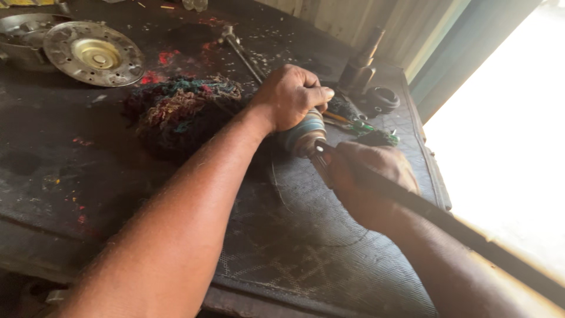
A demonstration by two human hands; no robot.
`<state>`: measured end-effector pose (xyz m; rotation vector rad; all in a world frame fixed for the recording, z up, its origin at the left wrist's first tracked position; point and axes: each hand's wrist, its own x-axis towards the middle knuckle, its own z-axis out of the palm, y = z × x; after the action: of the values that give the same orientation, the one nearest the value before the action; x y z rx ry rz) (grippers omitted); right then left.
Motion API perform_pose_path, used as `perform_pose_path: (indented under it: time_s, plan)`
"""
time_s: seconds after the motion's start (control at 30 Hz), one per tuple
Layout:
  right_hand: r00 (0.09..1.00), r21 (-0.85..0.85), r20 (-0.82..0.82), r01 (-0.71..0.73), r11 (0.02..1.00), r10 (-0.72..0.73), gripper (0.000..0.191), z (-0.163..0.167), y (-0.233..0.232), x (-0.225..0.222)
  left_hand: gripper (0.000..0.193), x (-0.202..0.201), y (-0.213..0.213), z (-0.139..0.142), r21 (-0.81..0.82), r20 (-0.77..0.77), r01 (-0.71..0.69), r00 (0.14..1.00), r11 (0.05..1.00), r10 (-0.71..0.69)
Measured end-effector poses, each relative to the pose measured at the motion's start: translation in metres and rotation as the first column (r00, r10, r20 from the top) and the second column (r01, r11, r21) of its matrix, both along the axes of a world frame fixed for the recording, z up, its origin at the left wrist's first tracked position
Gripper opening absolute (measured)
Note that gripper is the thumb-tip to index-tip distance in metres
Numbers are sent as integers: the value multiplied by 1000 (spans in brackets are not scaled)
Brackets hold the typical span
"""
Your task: The person holds a metal shaft with a rubber boot in the left hand and uses a flat file in the right hand to file the splined end of the shaft. The person repeatedly rotates the shaft and continues filing along its length.
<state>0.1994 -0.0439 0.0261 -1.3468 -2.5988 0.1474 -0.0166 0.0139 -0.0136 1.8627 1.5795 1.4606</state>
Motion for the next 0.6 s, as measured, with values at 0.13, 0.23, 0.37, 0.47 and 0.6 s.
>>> perform_pose_path:
  time_s: [0.13,0.23,0.37,0.47,0.6]
  plan:
    - [991,7,-98,-95,995,96,26,9,-15,8,42,0,-3,1,3,46,7,999,1000,-7]
    - [990,-48,-122,-79,996,73,18,10,-17,14,41,-1,0,-1,27,-43,-29,999,999,30]
    - [979,81,-105,-166,983,174,25,-1,-7,10,41,0,3,-4,8,6,-7,1000,1000,6]
    - [981,49,-121,-144,988,149,29,-4,0,9,41,0,1,-1,43,4,28,1000,999,-28]
    - [995,-138,-101,-30,990,16,37,4,-4,9,41,-1,-2,0,17,30,9,1000,1000,-9]
